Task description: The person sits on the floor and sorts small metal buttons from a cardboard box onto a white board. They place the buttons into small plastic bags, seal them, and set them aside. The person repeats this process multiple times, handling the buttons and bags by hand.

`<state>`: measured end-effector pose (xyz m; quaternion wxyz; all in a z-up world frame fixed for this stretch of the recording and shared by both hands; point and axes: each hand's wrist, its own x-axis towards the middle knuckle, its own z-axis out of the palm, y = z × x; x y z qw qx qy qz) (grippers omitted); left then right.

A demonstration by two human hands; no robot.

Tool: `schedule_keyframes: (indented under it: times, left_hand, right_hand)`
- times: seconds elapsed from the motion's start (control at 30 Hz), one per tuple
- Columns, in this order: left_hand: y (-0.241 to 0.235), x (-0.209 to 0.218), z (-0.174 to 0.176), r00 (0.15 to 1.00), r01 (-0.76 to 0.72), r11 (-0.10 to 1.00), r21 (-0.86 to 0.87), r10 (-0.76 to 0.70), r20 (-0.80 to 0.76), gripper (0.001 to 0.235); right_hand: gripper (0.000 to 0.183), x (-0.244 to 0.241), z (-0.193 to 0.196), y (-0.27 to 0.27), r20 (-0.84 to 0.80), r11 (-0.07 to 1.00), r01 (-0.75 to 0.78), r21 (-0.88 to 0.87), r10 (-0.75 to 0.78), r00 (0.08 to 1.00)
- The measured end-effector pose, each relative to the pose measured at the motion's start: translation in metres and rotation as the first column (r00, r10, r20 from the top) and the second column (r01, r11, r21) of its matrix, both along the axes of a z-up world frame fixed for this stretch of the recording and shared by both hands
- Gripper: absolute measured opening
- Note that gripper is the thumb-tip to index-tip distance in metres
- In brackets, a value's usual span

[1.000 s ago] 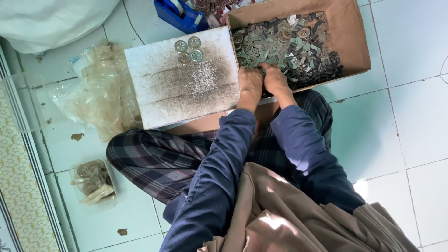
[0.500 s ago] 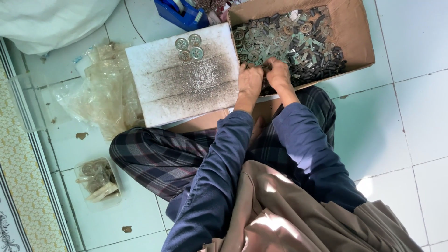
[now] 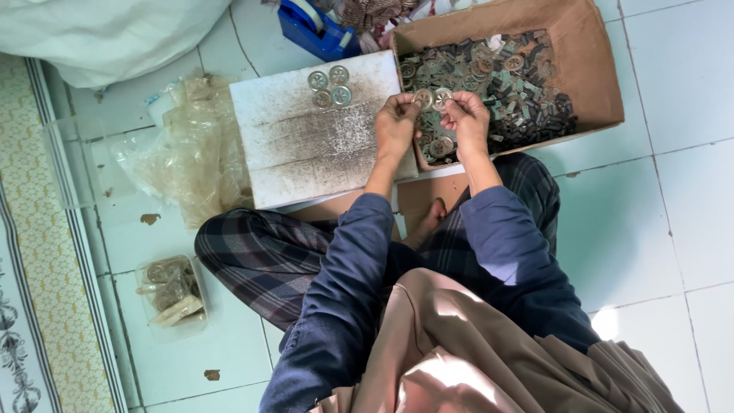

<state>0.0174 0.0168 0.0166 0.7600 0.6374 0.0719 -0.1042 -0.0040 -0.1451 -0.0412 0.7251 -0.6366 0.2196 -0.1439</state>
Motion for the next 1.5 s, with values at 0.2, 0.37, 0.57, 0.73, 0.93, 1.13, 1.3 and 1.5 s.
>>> schedule_keyframes:
  times: [0.2, 0.37, 0.57, 0.73, 0.93, 1.13, 1.3, 1.5]
  left_hand:
    - [0.081, 0.010, -0.029, 0.974, -0.220, 0.975, 0.035, 0.221, -0.044, 0.023]
    - [0.143, 0.022, -0.051, 0.947, -0.313, 0.883, 0.351, 0.317, 0.048, 0.023]
    - [0.153, 0.019, -0.021, 0.971, -0.227, 0.695, 0.682, 0.213, 0.106, 0.024]
    - [0.149, 0.013, -0.010, 0.967, -0.182, 0.601, 0.778, 0.254, 0.030, 0.031]
    - [0.152, 0.017, -0.025, 0.955, -0.215, 0.591, 0.777, 0.293, 0.042, 0.034]
    - [0.149, 0.008, -0.024, 0.940, -0.317, 0.681, 0.660, 0.320, 0.122, 0.032]
    - [0.105, 0.006, -0.006, 0.916, -0.339, 0.816, 0.468, 0.174, 0.361, 0.028]
    - [-0.017, 0.004, 0.018, 0.819, 0.086, 0.736, 0.671, -0.436, 0.373, 0.028]
  right_hand:
    - [0.012, 0.028, 0.017, 0.095, 0.069, 0.994, -0.105, -0.004, 0.105, 0.992]
    - [0.011, 0.040, 0.016, 0.149, -0.049, 0.965, -0.212, -0.153, 0.207, 0.977]
    - [0.012, 0.066, -0.025, 0.164, -0.300, 0.778, -0.305, -0.550, 0.157, 0.941]
    - [0.022, 0.052, 0.023, 0.171, -0.492, 0.657, -0.441, -0.611, 0.121, 0.862]
    - [0.017, 0.048, 0.035, 0.174, -0.505, 0.588, -0.484, -0.648, 0.145, 0.851]
    - [0.019, 0.031, 0.039, 0.152, -0.235, 0.888, -0.317, -0.334, 0.247, 0.940]
    - [0.010, 0.013, 0.086, 0.085, 0.000, 0.931, -0.331, -0.156, 0.335, 0.942]
    - [0.007, 0.001, 0.028, -0.034, -0.201, 0.888, -0.263, -0.378, 0.199, 0.959]
